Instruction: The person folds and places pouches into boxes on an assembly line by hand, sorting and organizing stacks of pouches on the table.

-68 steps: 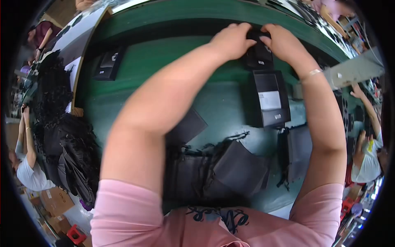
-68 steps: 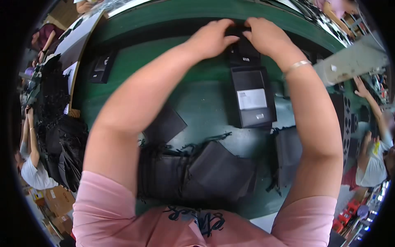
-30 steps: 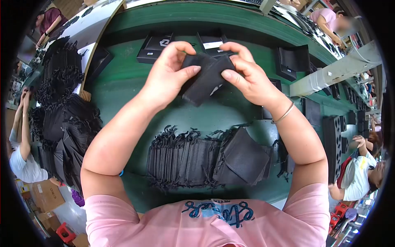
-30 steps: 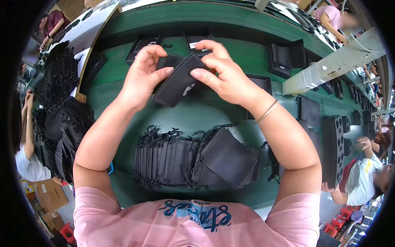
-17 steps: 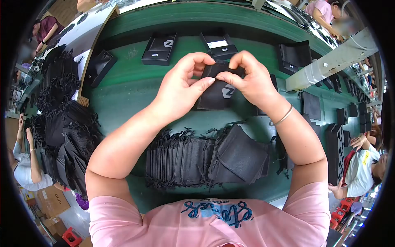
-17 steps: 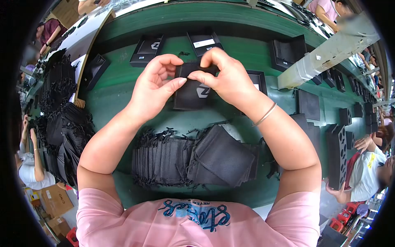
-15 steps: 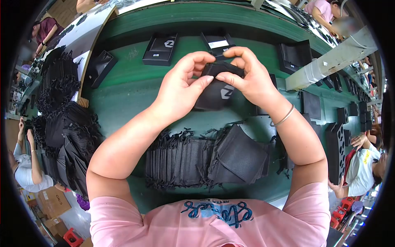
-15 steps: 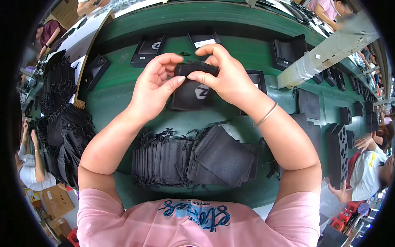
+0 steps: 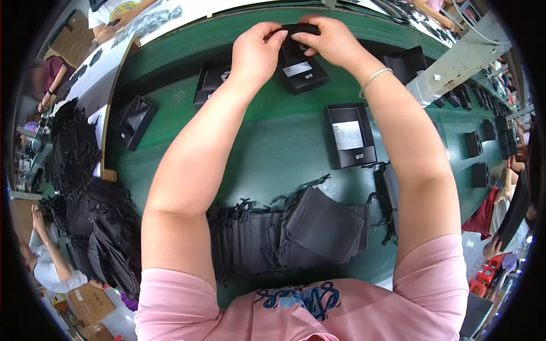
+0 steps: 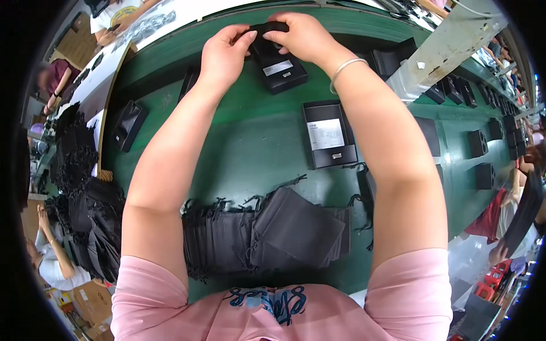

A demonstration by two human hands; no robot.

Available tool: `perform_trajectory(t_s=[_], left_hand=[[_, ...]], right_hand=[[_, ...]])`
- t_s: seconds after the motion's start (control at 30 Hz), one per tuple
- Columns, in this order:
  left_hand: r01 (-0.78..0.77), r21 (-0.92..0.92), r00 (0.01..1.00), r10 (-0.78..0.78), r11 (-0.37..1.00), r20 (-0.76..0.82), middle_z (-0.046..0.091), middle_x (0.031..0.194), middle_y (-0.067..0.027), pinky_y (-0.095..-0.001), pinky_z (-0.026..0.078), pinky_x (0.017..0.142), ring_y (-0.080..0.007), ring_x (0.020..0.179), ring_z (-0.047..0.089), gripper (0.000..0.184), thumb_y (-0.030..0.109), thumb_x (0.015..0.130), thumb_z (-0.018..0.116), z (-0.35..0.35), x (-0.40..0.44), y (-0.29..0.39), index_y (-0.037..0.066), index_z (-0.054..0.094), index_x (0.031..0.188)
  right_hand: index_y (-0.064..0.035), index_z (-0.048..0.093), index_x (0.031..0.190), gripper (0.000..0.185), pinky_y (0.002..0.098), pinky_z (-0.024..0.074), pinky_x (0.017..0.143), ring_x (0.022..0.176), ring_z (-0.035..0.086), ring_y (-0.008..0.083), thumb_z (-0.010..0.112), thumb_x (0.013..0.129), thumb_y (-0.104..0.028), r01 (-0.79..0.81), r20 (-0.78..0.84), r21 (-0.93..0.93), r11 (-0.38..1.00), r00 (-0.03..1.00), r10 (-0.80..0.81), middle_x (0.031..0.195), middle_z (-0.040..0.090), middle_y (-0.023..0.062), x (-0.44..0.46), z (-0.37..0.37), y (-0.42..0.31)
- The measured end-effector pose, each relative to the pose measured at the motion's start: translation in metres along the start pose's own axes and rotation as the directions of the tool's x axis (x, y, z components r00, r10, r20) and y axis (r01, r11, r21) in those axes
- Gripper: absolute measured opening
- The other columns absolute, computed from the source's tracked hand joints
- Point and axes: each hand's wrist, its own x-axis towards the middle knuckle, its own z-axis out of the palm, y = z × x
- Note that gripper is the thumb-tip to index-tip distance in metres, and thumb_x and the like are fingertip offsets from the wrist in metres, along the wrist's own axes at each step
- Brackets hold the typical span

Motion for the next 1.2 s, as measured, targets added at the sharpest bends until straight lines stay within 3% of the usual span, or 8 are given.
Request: perform_trajectory(t_s=[0.07,0.23,0.37,0.53,0.7,1.0,1.13,1.2], left_hand=[[0.073,-0.04,0.997,-0.072,0.997,0.008,0.069,0.096,-0.0105,-0.0297,0.05,0.074,-0.0216,0.083,0.064,0.021,0.017,0.087,0.065,0.017,0.014,-0.016,0.003,0.069,0.102],[0.12,-0.038,0.992,-0.118,0.992,0.047,0.069,0.097,-0.0124,-0.0314,0.05,0.077,-0.0262,0.086,0.065,0.021,0.017,0.086,0.064,0.051,0.032,-0.048,0.003,0.069,0.101],[-0.02,0.391,0.976,-0.066,0.92,0.206,0.069,0.099,-0.0145,-0.0334,0.051,0.079,-0.0309,0.09,0.065,0.022,0.017,0.086,0.062,0.053,0.053,-0.047,0.001,0.068,0.1],[-0.177,0.526,0.932,-0.03,0.832,0.362,0.069,0.095,-0.0124,-0.0348,0.05,0.076,-0.0311,0.082,0.063,0.021,0.012,0.08,0.065,0.057,0.051,-0.035,0.002,0.068,0.099],[-0.342,0.67,0.843,-0.099,0.659,0.529,0.068,0.098,-0.0166,-0.0406,0.052,0.079,-0.036,0.09,0.065,0.023,0.013,0.085,0.057,0.078,0.056,-0.028,-0.003,0.063,0.1],[-0.218,0.59,0.944,0.015,0.777,0.329,0.065,0.102,-0.0192,-0.0448,0.052,0.078,-0.0361,0.094,0.065,0.02,0.012,0.089,0.05,0.119,0.045,-0.03,0.006,0.051,0.108],[-0.1,0.605,0.963,-0.076,0.79,0.258,0.062,0.114,-0.0173,-0.0437,0.05,0.086,-0.0353,0.105,0.061,0.041,0.004,0.085,0.053,0.098,0.019,-0.006,0.01,0.049,0.125],[-0.378,0.533,0.924,0.27,0.757,0.272,0.055,0.122,-0.0159,-0.0457,0.051,0.084,-0.035,0.105,0.059,0.032,0.013,0.087,0.054,0.076,-0.004,-0.002,0.012,0.054,0.119]], right_hand=[[-0.0046,0.06,0.114,0.029,0.0215,0.0497,0.057,0.06,0.061,0.0118,0.065,0.087,-0.013,0.005,-0.029,0.005,1.0,1.0,-0.005,0.089,0.065,0.0059,0.007,-0.004,0.011],[-0.0108,0.064,0.113,0.025,0.0268,0.05,0.059,0.063,0.062,0.0144,0.061,0.088,-0.017,-0.212,0.118,-0.269,0.94,0.961,0.25,0.093,0.067,0.0054,0.019,-0.015,0.032],[-0.0114,0.061,0.118,0.031,0.0306,0.0513,0.065,0.068,0.064,0.0198,0.061,0.088,-0.018,-0.221,0.103,-0.295,0.93,0.96,0.261,0.097,0.068,0.0075,0.03,-0.016,0.048],[-0.0063,0.06,0.117,0.033,0.0304,0.05,0.07,0.073,0.061,0.0224,0.066,0.086,-0.016,-0.042,0.157,-0.487,0.872,0.978,0.135,0.097,0.066,0.0086,0.044,-0.022,0.08],[-0.011,0.063,0.113,0.034,0.0368,0.0505,0.078,0.084,0.064,0.0289,0.07,0.081,-0.019,-0.142,0.033,-0.476,0.868,0.983,0.179,0.099,0.069,0.0097,0.036,-0.011,0.108],[-0.0035,0.061,0.108,0.033,0.0379,0.0488,0.084,0.089,0.062,0.0318,0.07,0.078,-0.013,-0.25,-0.01,-0.572,0.781,0.954,0.299,0.099,0.067,0.0138,0.028,-0.017,0.12],[-0.0021,0.059,0.115,0.038,0.0417,0.0484,0.088,0.093,0.062,0.0364,0.066,0.08,-0.015,-0.229,-0.127,-0.664,0.712,0.973,0.195,0.104,0.067,0.0164,0.011,-0.008,0.112],[-0.0032,0.06,0.112,0.03,0.0402,0.0498,0.087,0.099,0.061,0.0383,0.06,0.085,-0.015,-0.1,-0.303,-0.795,0.599,0.92,-0.248,0.11,0.065,0.0148,-0.011,-0.009,0.084]])
